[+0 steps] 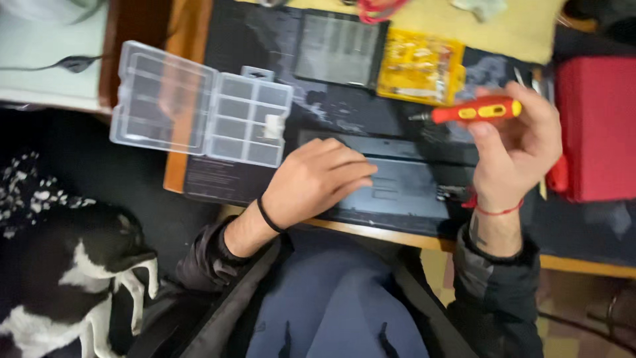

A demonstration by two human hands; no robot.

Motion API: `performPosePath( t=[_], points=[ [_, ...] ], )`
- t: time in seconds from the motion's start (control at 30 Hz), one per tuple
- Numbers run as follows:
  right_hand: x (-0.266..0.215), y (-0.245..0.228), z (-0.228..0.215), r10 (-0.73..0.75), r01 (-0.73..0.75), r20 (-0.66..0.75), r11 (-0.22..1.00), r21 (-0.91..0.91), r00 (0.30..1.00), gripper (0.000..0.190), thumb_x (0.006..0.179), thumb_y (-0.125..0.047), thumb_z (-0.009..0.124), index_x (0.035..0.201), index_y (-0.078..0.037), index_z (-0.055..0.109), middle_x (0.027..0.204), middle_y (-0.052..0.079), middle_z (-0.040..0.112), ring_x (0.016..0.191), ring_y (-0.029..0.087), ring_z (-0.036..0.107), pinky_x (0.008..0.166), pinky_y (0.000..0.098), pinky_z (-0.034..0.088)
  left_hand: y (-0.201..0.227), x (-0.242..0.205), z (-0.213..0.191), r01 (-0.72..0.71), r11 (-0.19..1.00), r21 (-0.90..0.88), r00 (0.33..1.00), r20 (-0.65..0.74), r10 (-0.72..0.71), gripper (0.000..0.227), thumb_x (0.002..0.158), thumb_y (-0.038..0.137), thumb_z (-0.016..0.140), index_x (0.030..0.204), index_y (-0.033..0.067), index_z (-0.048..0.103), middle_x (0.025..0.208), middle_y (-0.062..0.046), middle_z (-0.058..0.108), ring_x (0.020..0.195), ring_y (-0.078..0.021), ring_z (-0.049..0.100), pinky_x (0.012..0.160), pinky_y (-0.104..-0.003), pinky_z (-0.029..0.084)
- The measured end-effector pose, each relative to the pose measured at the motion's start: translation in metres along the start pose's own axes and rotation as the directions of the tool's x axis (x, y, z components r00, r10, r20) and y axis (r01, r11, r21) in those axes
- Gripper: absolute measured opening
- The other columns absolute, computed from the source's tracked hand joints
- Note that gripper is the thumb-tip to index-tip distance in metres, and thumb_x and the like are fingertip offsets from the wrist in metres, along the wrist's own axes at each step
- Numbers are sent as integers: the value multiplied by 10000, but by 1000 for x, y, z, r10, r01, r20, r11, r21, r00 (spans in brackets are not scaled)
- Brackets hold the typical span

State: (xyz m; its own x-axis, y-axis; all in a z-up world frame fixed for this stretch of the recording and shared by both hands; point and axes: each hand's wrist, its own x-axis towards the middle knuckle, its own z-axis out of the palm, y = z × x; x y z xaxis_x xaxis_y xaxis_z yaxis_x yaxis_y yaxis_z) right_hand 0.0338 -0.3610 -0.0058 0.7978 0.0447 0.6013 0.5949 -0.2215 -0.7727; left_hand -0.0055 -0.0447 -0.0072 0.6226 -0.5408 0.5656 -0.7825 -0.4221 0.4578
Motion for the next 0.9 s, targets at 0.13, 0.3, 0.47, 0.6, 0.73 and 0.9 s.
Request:
performPosePath(
  t=[0.13,0.3,0.47,0.6,0.73,0.9],
  points=[
    [9,-14,-42,2,1,124,1000,-31,992,398,1157,12,769,1498,39,566,1375,242,627,1320,470,753,1139,545,704,9,5,47,-82,997,15,986,149,79,228,1147,318,716,1313,165,751,1272,-4,741,1103,-238,678,873,-376,525],
    [7,-4,-89,52,-1,276,983,-182,960,527,1122,136,835,1565,93,551,1409,321,694,1352,489,767,1055,466,688,18,21,71,-170,985,-29,918,360,169,664,936,449,935,1468,152,669,1593,-92,625,1497,-326,582,1262,-478,477],
    [9,1,-104,108,-63,282,984,-166,953,479,1100,111,845,1505,118,590,1354,349,734,1283,431,774,1041,421,663,19,43,77,-103,993,61,922,381,72,846,923,610,872,1557,120,600,1680,-171,545,1578,-380,502,1307,-590,398],
    [15,8,-106,87,-30,330,984,-174,940,463,1092,104,868,1485,101,623,1362,328,743,1232,409,788,1037,417,681,3,46,75,111,955,274,971,176,-163,680,1020,462,812,1528,46,636,1442,-152,697,1337,-356,647,1108,-511,532],
    [22,3,-97,106,-54,360,987,-152,927,416,1091,122,852,1451,113,645,1342,313,755,1203,376,788,1040,406,682,-11,40,79,160,953,257,946,237,-222,464,1064,346,786,1440,88,702,1289,-67,683,1175,-314,608,916,-464,557],
    [18,1,-88,178,-141,336,981,-132,925,407,1079,108,844,1431,80,643,1352,287,746,1215,344,777,1031,383,672,-15,37,82,107,960,261,946,272,-179,380,992,192,856,1325,109,692,1249,-51,686,1088,-310,597,866,-455,532]
  ],
)
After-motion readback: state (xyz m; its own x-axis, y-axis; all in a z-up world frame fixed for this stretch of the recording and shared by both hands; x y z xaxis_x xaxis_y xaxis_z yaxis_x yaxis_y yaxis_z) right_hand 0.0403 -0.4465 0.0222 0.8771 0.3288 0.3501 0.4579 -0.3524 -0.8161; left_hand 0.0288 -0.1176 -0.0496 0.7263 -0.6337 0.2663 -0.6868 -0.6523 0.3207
